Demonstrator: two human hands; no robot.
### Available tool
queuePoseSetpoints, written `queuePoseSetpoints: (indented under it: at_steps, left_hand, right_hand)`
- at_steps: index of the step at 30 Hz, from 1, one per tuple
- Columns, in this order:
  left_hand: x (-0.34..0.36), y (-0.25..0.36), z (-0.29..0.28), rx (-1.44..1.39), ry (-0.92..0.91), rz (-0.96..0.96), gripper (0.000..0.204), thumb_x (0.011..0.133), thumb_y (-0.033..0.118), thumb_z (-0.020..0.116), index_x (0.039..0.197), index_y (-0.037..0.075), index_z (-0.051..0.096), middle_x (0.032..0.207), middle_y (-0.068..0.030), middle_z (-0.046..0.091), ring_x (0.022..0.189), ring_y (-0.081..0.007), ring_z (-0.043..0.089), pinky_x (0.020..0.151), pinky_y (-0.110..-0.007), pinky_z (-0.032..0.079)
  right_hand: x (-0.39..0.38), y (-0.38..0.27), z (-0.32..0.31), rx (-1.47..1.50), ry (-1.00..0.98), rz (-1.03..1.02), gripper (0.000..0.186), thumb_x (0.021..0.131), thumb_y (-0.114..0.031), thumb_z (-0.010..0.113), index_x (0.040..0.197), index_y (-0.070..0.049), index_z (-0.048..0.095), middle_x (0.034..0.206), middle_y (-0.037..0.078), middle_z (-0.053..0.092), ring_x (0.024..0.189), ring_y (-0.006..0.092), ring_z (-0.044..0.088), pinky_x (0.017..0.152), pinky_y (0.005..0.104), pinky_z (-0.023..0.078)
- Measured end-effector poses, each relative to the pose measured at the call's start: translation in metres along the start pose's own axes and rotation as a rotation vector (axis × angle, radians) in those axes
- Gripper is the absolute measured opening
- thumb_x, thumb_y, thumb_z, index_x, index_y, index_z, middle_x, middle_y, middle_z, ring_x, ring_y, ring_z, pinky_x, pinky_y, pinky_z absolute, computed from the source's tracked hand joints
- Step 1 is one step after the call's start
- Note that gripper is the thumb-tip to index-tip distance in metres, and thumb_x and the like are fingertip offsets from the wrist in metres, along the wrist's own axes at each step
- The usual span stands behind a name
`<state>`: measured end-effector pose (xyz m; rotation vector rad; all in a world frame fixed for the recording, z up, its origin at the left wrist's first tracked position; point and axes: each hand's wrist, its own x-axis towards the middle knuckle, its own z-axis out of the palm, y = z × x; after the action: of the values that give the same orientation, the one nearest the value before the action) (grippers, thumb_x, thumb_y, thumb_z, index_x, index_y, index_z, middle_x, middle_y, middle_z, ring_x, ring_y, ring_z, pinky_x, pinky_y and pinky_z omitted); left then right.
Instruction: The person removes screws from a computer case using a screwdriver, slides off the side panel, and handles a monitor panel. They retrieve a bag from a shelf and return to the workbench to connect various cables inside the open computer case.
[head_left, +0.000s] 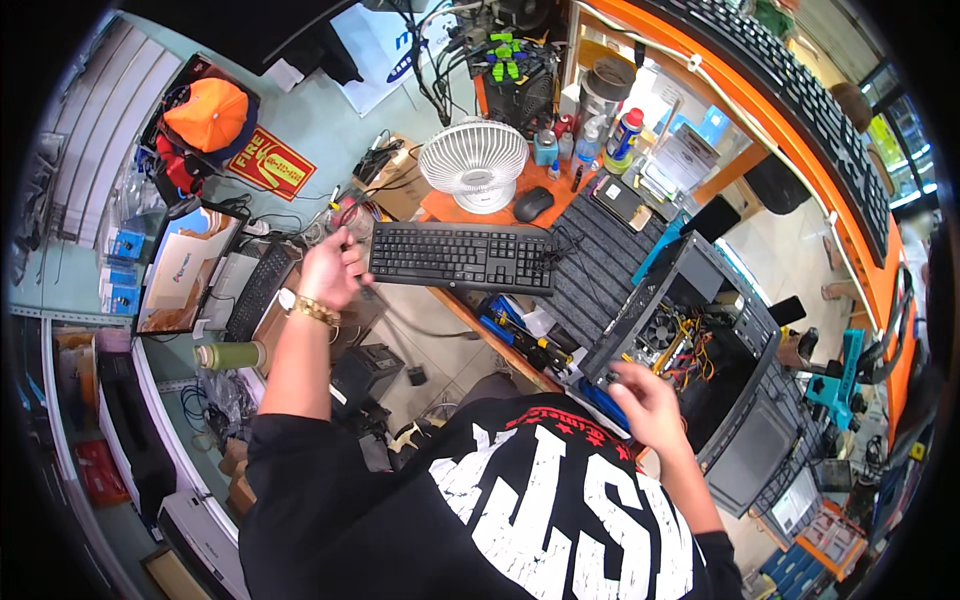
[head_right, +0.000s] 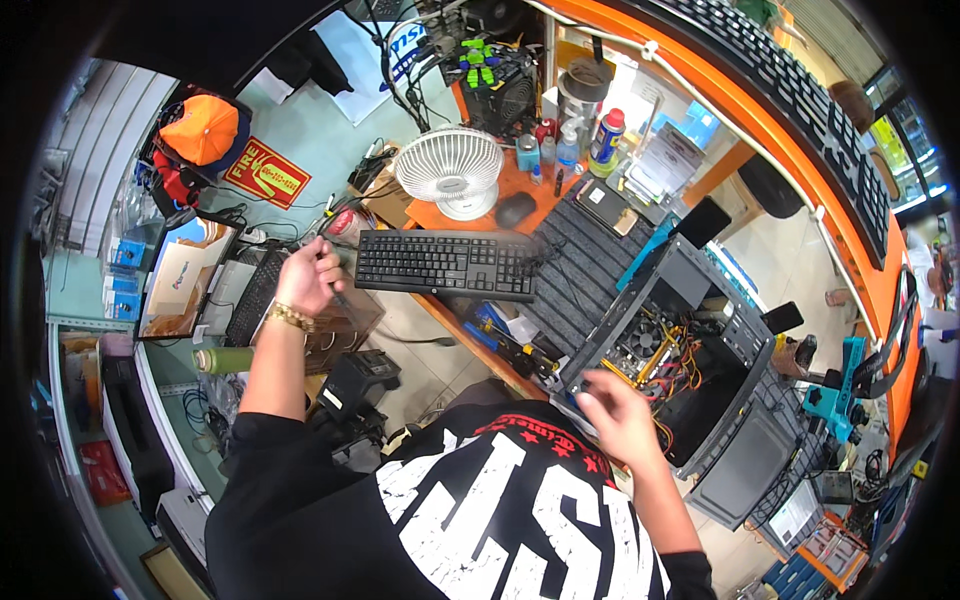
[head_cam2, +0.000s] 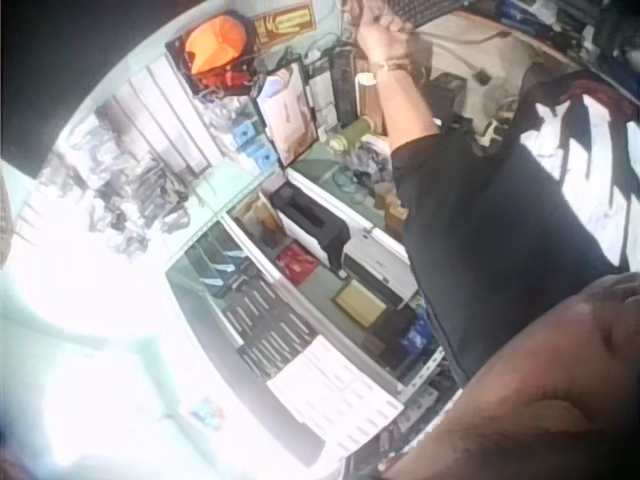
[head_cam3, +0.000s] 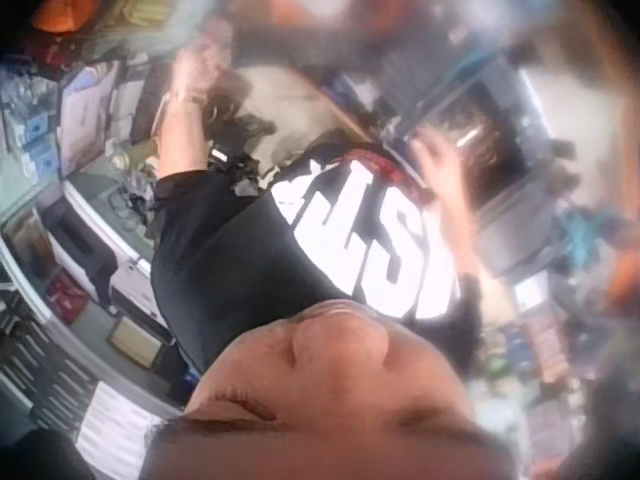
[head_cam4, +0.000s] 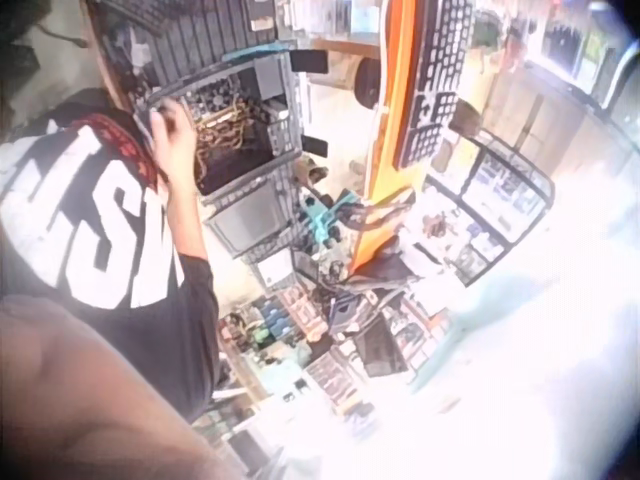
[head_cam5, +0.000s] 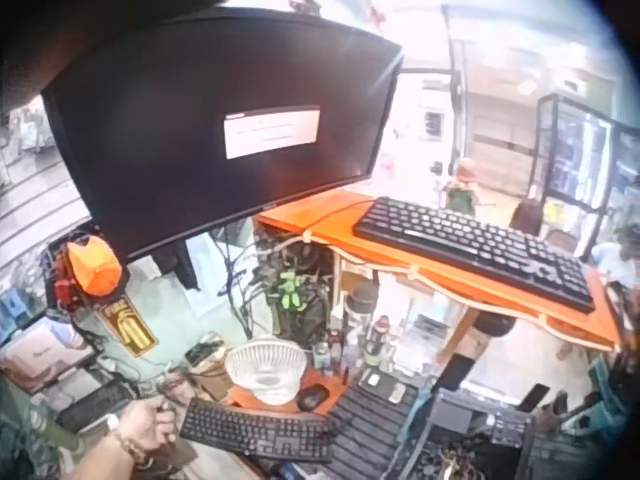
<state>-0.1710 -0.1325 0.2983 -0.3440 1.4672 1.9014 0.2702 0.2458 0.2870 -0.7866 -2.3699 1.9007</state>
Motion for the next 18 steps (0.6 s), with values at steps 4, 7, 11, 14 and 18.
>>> queuePoseSetpoints:
  at_steps: [4, 7, 11, 14, 18]
  left_hand:
    - [-0.009, -0.041, 0.087, -0.267, -0.001, 0.024, 0.031, 0.121, 0.033, 0.037, 0.099, 0.017, 0.051, 0.071, 0.0068, 0.039, 0.059, -0.0125, 0.045, 0.074, -0.045, 0.06]
    - [-0.011, -0.07, 0.119, -0.404, -0.031, -0.023, 0.034, 0.121, 0.033, 0.036, 0.096, 0.015, 0.051, 0.072, 0.0048, 0.043, 0.063, -0.0143, 0.049, 0.092, -0.056, 0.063]
    - [-0.012, -0.092, 0.148, -0.556, -0.047, -0.057, 0.039, 0.122, 0.033, 0.033, 0.093, 0.013, 0.05, 0.074, 0.0012, 0.047, 0.07, -0.0193, 0.056, 0.109, -0.064, 0.056]
    - [-0.003, -0.087, 0.154, -0.572, -0.051, -0.067, 0.041, 0.122, 0.035, 0.03, 0.094, 0.012, 0.049, 0.075, -0.0027, 0.048, 0.081, -0.0259, 0.06, 0.114, -0.065, 0.053]
    - [0.043, -0.08, 0.096, -0.465, -0.144, -0.021, 0.039, 0.122, 0.037, 0.031, 0.101, 0.01, 0.05, 0.09, -0.0095, 0.061, 0.096, -0.0367, 0.068, 0.11, -0.065, 0.057]
  right_hand:
    - [0.05, -0.042, 0.042, -0.148, -0.203, -0.151, 0.082, 0.093, -0.034, 0.087, 0.158, -0.002, 0.05, 0.15, 0.025, 0.061, 0.142, 0.0394, 0.06, 0.119, 0.0457, 0.049]
    - [0.082, -0.069, 0.07, -0.29, -0.156, -0.388, 0.105, 0.08, -0.043, 0.096, 0.161, -0.001, 0.045, 0.159, 0.029, 0.052, 0.149, 0.0469, 0.05, 0.126, 0.0493, 0.041]
    - [0.114, -0.064, 0.108, -0.276, -0.165, -0.293, 0.101, 0.079, -0.042, 0.096, 0.158, -0.001, 0.049, 0.13, 0.027, 0.073, 0.13, 0.0463, 0.066, 0.117, 0.0496, 0.048]
    - [0.131, -0.034, 0.118, -0.165, -0.248, -0.111, 0.043, 0.093, -0.027, 0.082, 0.122, 0.003, 0.071, 0.087, 0.018, 0.077, 0.087, 0.04, 0.074, 0.082, 0.0479, 0.058]
    - [0.134, -0.027, 0.103, -0.249, -0.342, -0.054, 0.028, 0.1, -0.024, 0.074, 0.109, 0.003, 0.072, 0.081, 0.016, 0.075, 0.072, 0.032, 0.073, 0.071, 0.0431, 0.057]
